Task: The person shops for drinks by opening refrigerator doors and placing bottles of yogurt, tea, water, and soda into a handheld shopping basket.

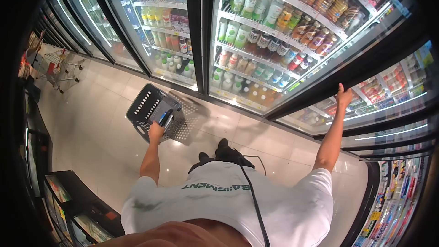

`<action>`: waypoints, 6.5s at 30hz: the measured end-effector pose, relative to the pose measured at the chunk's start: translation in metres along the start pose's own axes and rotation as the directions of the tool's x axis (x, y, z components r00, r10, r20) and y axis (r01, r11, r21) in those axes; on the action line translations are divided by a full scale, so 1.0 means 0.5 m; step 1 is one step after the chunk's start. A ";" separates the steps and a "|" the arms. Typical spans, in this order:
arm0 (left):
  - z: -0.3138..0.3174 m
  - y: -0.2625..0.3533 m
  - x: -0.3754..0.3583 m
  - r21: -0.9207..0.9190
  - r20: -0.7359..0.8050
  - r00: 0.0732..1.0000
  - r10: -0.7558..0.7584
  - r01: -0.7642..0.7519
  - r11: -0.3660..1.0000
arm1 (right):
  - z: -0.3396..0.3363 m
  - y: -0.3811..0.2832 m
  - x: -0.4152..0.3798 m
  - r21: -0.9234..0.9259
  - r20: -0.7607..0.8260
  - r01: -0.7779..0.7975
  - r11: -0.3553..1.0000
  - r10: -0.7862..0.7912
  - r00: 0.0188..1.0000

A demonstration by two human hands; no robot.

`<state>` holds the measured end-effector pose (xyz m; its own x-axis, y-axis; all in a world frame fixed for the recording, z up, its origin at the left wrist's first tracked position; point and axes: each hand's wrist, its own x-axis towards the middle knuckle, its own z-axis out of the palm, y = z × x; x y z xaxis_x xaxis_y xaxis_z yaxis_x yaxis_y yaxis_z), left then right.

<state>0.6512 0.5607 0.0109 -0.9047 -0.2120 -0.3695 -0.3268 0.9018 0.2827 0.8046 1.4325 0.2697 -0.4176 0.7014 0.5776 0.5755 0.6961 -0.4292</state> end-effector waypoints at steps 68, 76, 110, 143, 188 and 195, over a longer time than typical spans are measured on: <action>-0.439 0.412 0.118 -0.549 -0.355 0.713 0.605 -0.683 0.482 | 0.133 -1.065 -0.605 0.707 0.170 0.183 0.683 -0.415 0.894; -0.567 0.775 0.104 -0.536 -0.480 0.309 0.821 -0.844 0.005 | 0.049 -1.002 -0.660 0.751 0.260 0.158 0.641 -0.507 0.822; -0.693 1.337 0.006 0.115 -0.858 -0.289 0.424 -0.914 -0.390 | -0.001 -0.990 -0.650 0.778 0.168 0.199 0.596 -0.503 0.848; 0.314 -0.385 0.668 -0.246 0.050 0.950 -0.310 0.312 0.918 | 0.158 -1.065 -0.678 0.465 0.100 0.046 0.884 -0.104 0.990; -0.167 0.257 0.246 -0.862 0.009 0.774 0.634 -0.315 0.397 | -0.043 -1.014 -0.756 0.585 0.171 0.104 0.804 -0.248 0.954; -0.341 0.549 0.105 -0.566 -0.170 0.460 0.871 -0.769 0.296 | -0.125 -0.963 -0.785 0.633 0.198 0.105 0.767 -0.292 0.936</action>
<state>0.4676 0.7330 0.2203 -0.7477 0.6241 0.2269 0.4447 0.2169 0.8690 0.7352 0.8126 0.2931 -0.6977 0.4837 0.5284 -0.0479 0.7044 -0.7081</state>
